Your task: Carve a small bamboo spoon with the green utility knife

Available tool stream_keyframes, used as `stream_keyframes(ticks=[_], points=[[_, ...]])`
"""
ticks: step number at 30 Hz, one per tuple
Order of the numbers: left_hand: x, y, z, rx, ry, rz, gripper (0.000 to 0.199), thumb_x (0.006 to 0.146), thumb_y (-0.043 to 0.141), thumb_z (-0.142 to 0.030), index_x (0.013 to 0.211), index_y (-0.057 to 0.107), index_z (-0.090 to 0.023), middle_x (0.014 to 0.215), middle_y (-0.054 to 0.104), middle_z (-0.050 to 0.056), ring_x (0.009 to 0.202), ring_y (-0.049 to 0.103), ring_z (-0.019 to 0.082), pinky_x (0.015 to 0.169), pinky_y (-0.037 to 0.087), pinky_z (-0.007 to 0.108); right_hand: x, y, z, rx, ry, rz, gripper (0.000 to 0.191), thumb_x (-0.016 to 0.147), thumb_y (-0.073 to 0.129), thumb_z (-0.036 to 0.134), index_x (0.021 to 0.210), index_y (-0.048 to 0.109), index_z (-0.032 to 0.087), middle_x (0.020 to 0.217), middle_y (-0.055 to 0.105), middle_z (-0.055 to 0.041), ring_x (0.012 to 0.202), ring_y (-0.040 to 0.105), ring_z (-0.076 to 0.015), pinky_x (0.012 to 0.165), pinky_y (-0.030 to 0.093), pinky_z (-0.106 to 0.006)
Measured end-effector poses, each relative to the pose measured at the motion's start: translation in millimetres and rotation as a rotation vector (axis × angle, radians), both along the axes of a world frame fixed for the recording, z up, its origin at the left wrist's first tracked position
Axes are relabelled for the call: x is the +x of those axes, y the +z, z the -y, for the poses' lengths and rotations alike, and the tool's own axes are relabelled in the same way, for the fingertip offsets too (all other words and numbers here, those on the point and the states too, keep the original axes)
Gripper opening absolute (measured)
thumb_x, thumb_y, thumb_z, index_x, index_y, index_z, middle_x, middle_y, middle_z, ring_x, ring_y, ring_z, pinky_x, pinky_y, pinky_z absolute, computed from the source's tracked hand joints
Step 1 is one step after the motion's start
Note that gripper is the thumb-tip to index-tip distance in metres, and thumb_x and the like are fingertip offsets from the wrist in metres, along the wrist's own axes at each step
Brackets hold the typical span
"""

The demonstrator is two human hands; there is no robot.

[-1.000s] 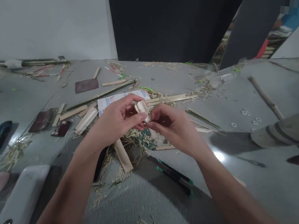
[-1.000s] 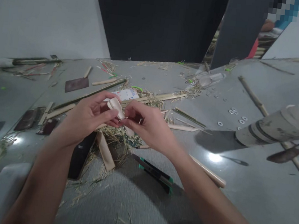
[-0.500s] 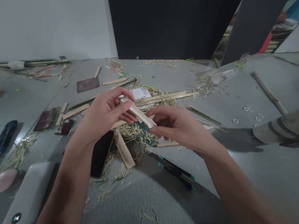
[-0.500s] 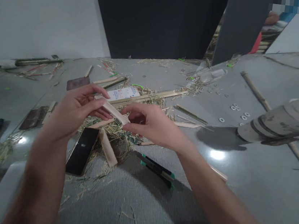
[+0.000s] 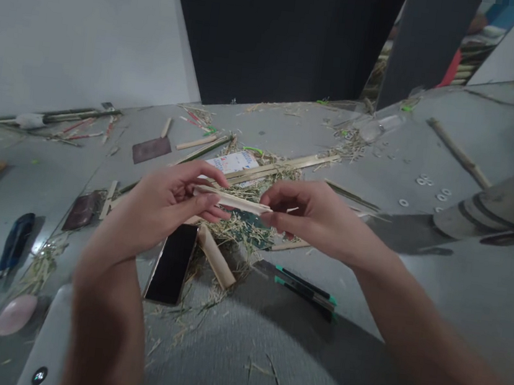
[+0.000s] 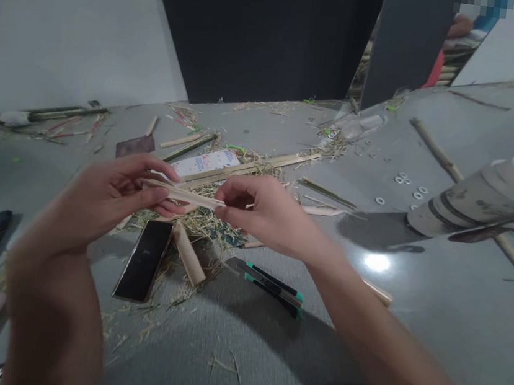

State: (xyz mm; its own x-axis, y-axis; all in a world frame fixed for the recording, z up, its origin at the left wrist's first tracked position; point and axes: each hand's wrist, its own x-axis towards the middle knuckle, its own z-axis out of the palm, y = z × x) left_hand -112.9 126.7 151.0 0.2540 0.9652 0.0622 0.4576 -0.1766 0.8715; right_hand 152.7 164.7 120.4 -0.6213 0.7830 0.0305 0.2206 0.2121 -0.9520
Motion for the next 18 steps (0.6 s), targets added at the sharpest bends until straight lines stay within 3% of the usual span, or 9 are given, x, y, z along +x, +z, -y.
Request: stream_keyframes(ticks=[6,12,14,16,18], points=[[2.4,4.8,6.4,-0.004,-0.07,-0.03,0.022,0.103,0.066,-0.033,0.124,0.064,-0.026,0.098,0.08,0.0,0.091,0.081,0.017,0.081,0.065,0.022,1.1,2.4,3.8,0.043,-0.017,0.028,0.008,0.094,0.072,0.026,0.09,0.068,0.02,0.065,0.059,0.0048,0.058,0.052,-0.0097,0.05,0.04,-0.023],[9.2,7.4,10.1,-0.08,-0.157,-0.072,0.02,0.108,0.054,-0.042,0.118,0.063,-0.027,0.068,0.063,-0.004,0.06,0.06,0.013,0.058,0.051,0.022,2.9,7.5,7.1,0.205,-0.059,0.129,0.013,0.097,0.071,0.032,0.09,0.068,0.022,0.069,0.064,0.0026,0.06,0.055,-0.0119,0.056,0.04,-0.027],[6.5,9.1,10.8,-0.053,-0.136,-0.102,0.021,0.107,0.056,-0.044,0.11,0.066,-0.025,0.067,0.062,-0.003,0.059,0.058,0.013,0.057,0.048,0.023,4.6,14.1,12.2,0.298,-0.132,0.235,0.018,0.094,0.077,0.038,0.102,0.07,0.024,0.076,0.068,0.0004,0.062,0.057,-0.0143,0.057,0.039,-0.03],[1.6,10.3,11.5,-0.032,-0.107,-0.132,0.022,0.106,0.06,-0.044,0.106,0.067,-0.024,0.067,0.064,-0.003,0.059,0.058,0.013,0.056,0.047,0.022,8.0,23.4,24.2,0.441,-0.262,0.314,0.034,0.088,0.085,0.045,0.111,0.069,0.026,0.079,0.069,-0.0013,0.063,0.055,-0.0164,0.056,0.035,-0.032],[-3.9,11.2,12.4,-0.032,-0.089,-0.146,0.021,0.105,0.061,-0.044,0.105,0.066,-0.023,0.067,0.065,-0.003,0.059,0.059,0.012,0.056,0.047,0.021,12.6,32.6,45.4,0.558,-0.318,0.296,0.028,0.087,0.085,0.048,0.096,0.068,0.027,0.074,0.065,-0.0014,0.061,0.051,-0.0169,0.056,0.031,-0.033]])
